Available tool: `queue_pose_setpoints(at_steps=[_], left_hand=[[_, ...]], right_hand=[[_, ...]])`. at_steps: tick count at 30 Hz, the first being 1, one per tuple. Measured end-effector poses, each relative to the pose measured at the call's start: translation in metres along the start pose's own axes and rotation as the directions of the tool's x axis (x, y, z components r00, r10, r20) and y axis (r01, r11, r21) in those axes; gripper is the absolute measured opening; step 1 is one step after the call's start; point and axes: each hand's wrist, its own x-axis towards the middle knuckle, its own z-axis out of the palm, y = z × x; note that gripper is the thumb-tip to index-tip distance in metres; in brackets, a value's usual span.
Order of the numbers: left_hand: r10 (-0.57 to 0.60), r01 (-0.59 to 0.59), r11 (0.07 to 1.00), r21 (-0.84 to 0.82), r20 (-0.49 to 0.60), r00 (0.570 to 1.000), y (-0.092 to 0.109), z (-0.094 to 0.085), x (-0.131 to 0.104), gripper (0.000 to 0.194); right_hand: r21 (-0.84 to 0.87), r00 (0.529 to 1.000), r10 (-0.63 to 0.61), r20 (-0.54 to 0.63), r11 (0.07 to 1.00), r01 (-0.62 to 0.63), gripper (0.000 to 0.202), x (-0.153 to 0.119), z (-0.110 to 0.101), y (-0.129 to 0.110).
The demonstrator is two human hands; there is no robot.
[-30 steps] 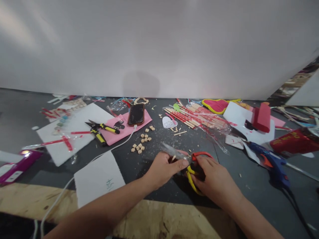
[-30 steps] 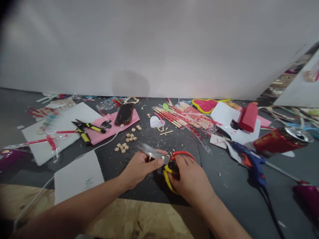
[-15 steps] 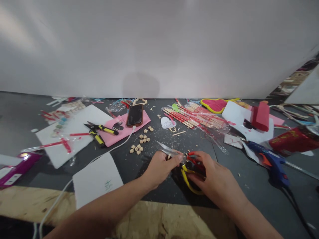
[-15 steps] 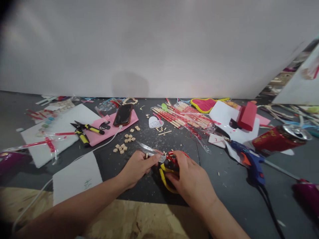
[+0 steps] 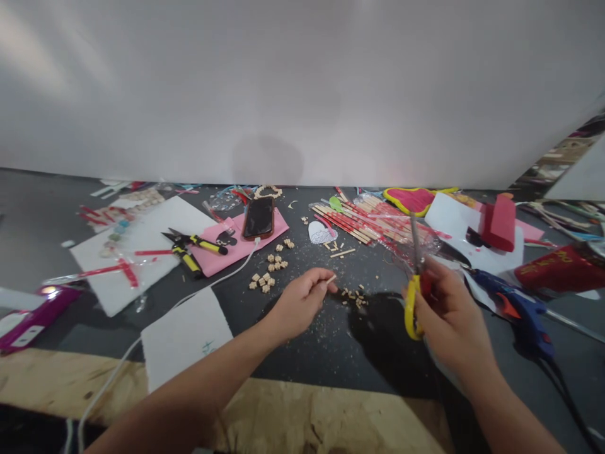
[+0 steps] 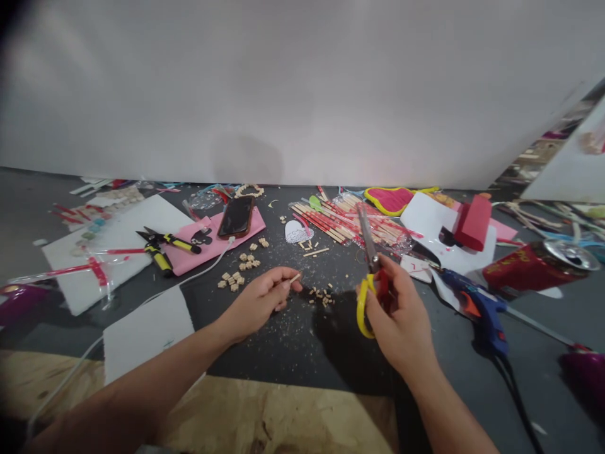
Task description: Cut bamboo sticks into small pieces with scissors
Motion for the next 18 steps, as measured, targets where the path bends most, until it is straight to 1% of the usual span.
queue_pose_setpoints(at_steps=[2, 3, 5, 6, 9, 11, 13, 15, 18], left_hand=[[0.091, -0.085, 0.974, 0.208, -0.020, 0.996, -0.002, -0.003, 0.001, 0.027], [0.155, -0.142, 0.936, 0.321, -0.014, 0.988, -0.003, -0.004, 0.002, 0.026], [0.259, -0.237, 0.822, 0.519, 0.030, 0.965, -0.005, -0.004, 0.003, 0.025], [0.288, -0.264, 0.757, 0.598, 0.057, 0.956, -0.006, -0.003, 0.003, 0.025], [0.331, -0.279, 0.563, 0.778, 0.097, 0.939, -0.009, 0.001, 0.006, 0.027], [0.349, -0.268, 0.460, 0.847, 0.105, 0.931, -0.009, 0.003, 0.007, 0.026], [0.352, -0.256, 0.404, 0.878, 0.109, 0.930, -0.009, 0.005, 0.009, 0.025], [0.340, -0.242, 0.379, 0.893, 0.108, 0.934, -0.008, 0.006, 0.010, 0.025], [0.330, -0.225, 0.366, 0.903, 0.101, 0.939, -0.008, 0.007, 0.009, 0.026]], right_hand=[[0.137, 0.998, 0.058, -0.025, 0.989, -0.054, 0.053, 0.003, -0.001, -0.001], [0.186, 0.996, 0.083, -0.028, 0.980, -0.077, 0.053, 0.004, 0.000, -0.002], [0.249, 0.991, 0.131, -0.018, 0.961, -0.123, 0.052, 0.005, 0.002, -0.004], [0.266, 0.989, 0.148, -0.007, 0.954, -0.140, 0.051, 0.004, 0.003, -0.005], [0.292, 0.987, 0.157, 0.021, 0.943, -0.157, 0.050, 0.002, 0.005, -0.005], [0.300, 0.989, 0.147, 0.033, 0.942, -0.150, 0.049, 0.001, 0.005, -0.004], [0.303, 0.989, 0.144, 0.031, 0.942, -0.147, 0.049, 0.001, 0.004, -0.003], [0.304, 0.989, 0.145, 0.027, 0.941, -0.147, 0.050, 0.001, 0.003, -0.003], [0.309, 0.988, 0.149, 0.024, 0.939, -0.149, 0.050, 0.001, 0.002, -0.005]])
